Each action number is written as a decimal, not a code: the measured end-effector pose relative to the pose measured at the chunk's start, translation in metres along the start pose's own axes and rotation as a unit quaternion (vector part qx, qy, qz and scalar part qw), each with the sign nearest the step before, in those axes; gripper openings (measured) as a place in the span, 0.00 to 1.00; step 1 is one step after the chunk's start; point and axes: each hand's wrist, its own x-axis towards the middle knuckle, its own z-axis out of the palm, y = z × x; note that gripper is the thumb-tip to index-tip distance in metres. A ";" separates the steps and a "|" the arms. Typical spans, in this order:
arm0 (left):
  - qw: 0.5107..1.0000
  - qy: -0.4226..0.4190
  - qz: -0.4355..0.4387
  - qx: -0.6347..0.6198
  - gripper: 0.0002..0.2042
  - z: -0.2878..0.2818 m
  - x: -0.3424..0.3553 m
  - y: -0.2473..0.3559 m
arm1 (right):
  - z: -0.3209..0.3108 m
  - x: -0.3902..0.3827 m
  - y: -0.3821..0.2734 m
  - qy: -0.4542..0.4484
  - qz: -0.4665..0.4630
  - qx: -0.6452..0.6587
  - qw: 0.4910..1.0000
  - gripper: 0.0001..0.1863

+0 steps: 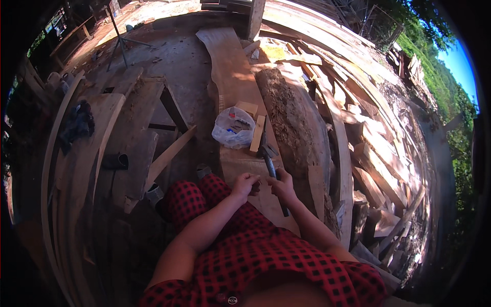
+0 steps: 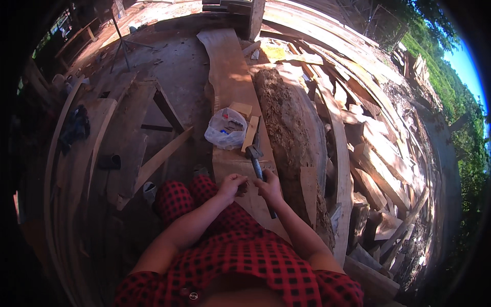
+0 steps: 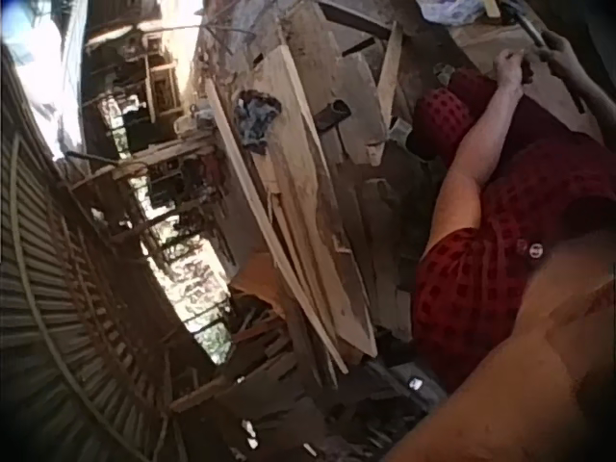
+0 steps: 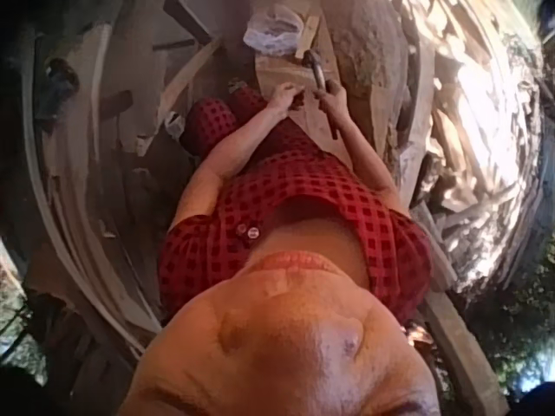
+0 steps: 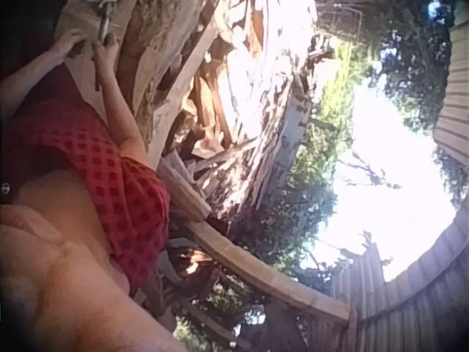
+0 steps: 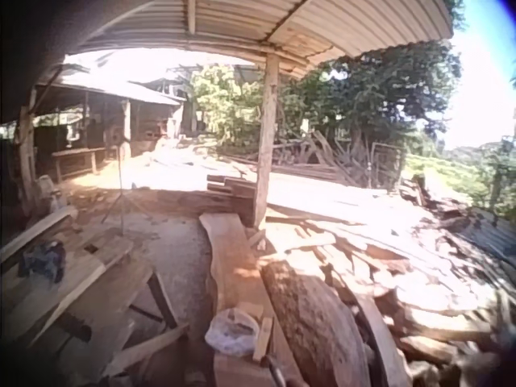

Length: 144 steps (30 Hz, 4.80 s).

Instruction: Use a chisel and hammer to shape a piece of wood.

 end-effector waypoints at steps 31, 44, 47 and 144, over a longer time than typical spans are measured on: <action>0.992 0.102 0.057 -0.048 0.04 -0.033 0.045 0.019 | -0.055 0.044 0.028 0.043 0.102 0.026 0.993 0.13; 0.999 0.045 0.012 0.000 0.02 -0.040 0.060 0.009 | -0.054 0.015 0.014 0.009 0.128 -0.052 0.990 0.13; 0.999 0.050 0.002 0.018 0.01 -0.041 0.063 0.008 | -0.039 0.005 -0.007 0.000 0.092 -0.018 0.996 0.13; 0.844 0.058 0.234 0.480 0.10 0.014 0.089 -0.022 | -0.044 -0.006 0.012 -0.041 0.122 -0.016 0.992 0.14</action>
